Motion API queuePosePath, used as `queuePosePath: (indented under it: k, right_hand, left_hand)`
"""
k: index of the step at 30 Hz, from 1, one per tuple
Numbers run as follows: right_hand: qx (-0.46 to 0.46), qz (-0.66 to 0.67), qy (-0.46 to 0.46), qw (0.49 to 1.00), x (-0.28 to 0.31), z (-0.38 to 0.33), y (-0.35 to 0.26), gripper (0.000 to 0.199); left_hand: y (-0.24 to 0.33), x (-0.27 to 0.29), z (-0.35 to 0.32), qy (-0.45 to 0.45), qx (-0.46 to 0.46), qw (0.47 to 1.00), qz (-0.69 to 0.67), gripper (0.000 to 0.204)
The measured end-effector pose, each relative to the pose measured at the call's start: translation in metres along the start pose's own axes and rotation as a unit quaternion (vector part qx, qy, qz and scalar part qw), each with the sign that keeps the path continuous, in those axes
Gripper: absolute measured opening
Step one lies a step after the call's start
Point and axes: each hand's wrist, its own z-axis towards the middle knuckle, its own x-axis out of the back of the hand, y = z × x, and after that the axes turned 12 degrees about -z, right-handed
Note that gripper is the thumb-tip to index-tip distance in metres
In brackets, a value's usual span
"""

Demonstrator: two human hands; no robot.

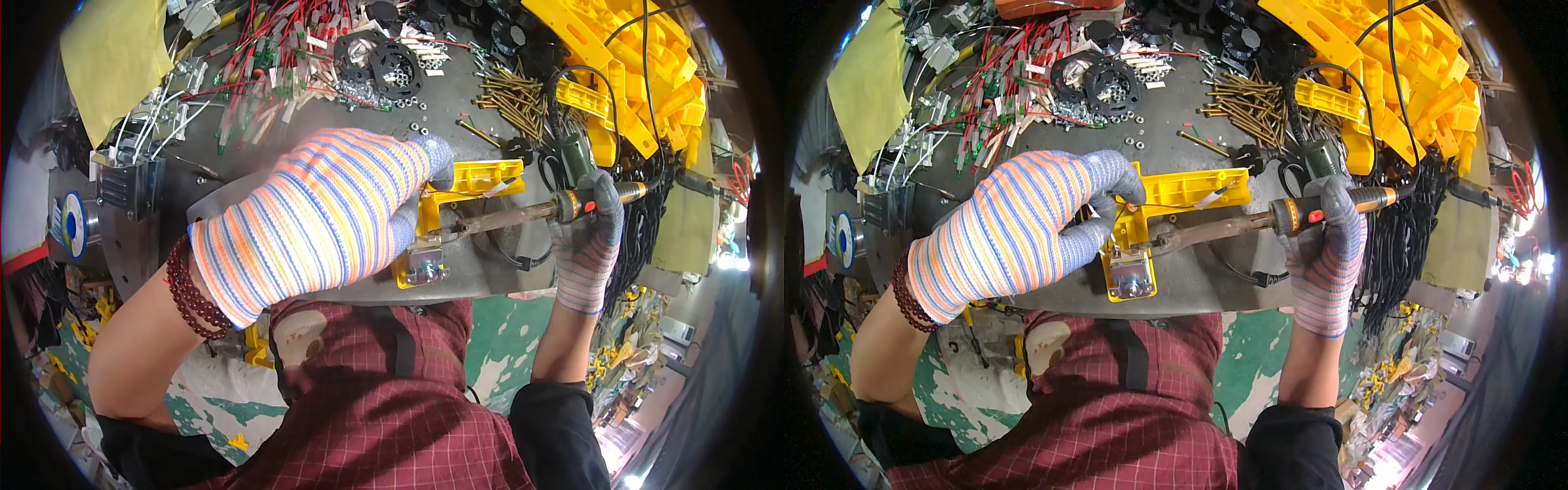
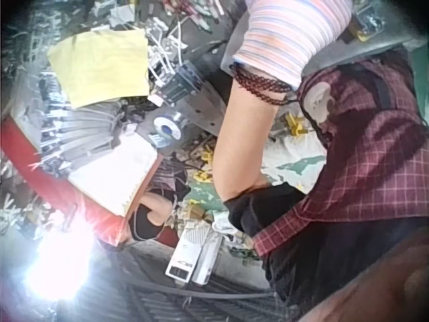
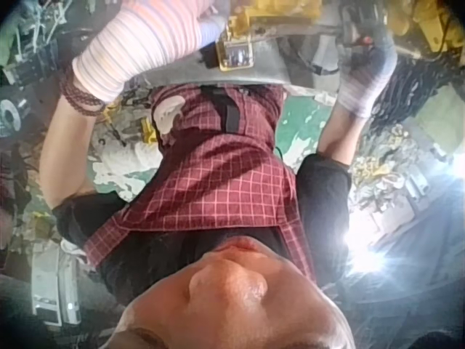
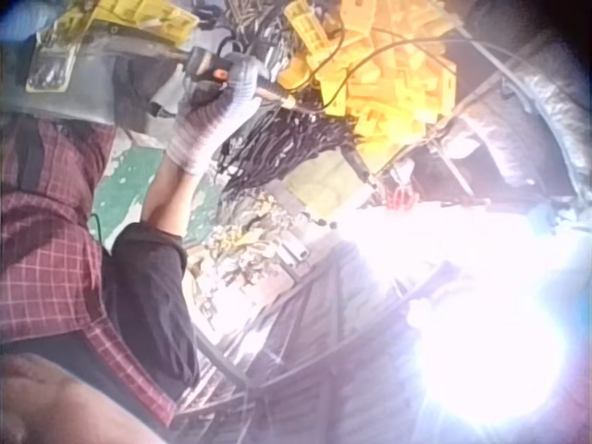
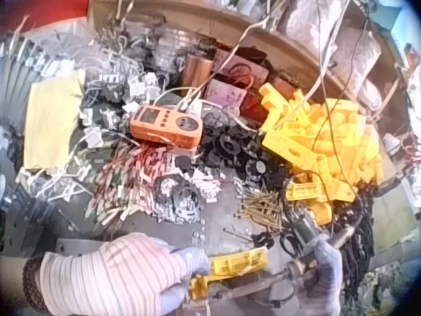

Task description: Soldering wires and assembling a yellow plastic housing for an electronic device at a workbench.

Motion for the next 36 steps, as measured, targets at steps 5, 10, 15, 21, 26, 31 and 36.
queuePosePath:
  k: [5,10,15,21,26,31,36]
  right_hand:
    - [0.021,-0.001,-0.017,1.0,-0.004,0.003,0.005,0.023]
    - [0.126,-0.008,-0.179,0.976,0.03,0.009,0.026,0.041]
    - [0.091,-0.006,-0.097,0.991,0.004,0.001,0.019,0.036]
    - [0.089,0.034,-0.167,0.981,0.022,0.008,0.022,0.041]
    - [0.038,0.003,-0.046,0.998,-0.002,-0.001,0.008,0.028]
    - [0.047,0.007,-0.053,0.997,-0.002,-0.002,0.008,0.026]
    - [0.054,0.001,-0.047,0.997,-0.001,0.0,0.012,0.026]
  left_hand:
    - [0.003,0.002,-0.007,0.008,0.01,1.0,-0.008,0.027]
    - [0.001,0.001,-0.006,0.015,-0.011,1.0,0.004,0.026]
    - [0.002,0.002,-0.005,-0.008,0.022,1.0,0.001,0.025]
    - [0.003,0.004,-0.004,-0.009,0.019,1.0,-0.005,0.024]
    - [0.002,0.003,-0.004,-0.005,0.012,1.0,-0.025,0.023]
    - [0.002,0.003,-0.005,-0.002,0.01,0.999,-0.032,0.023]
    - [0.004,0.003,-0.009,0.002,0.013,0.999,-0.035,0.022]
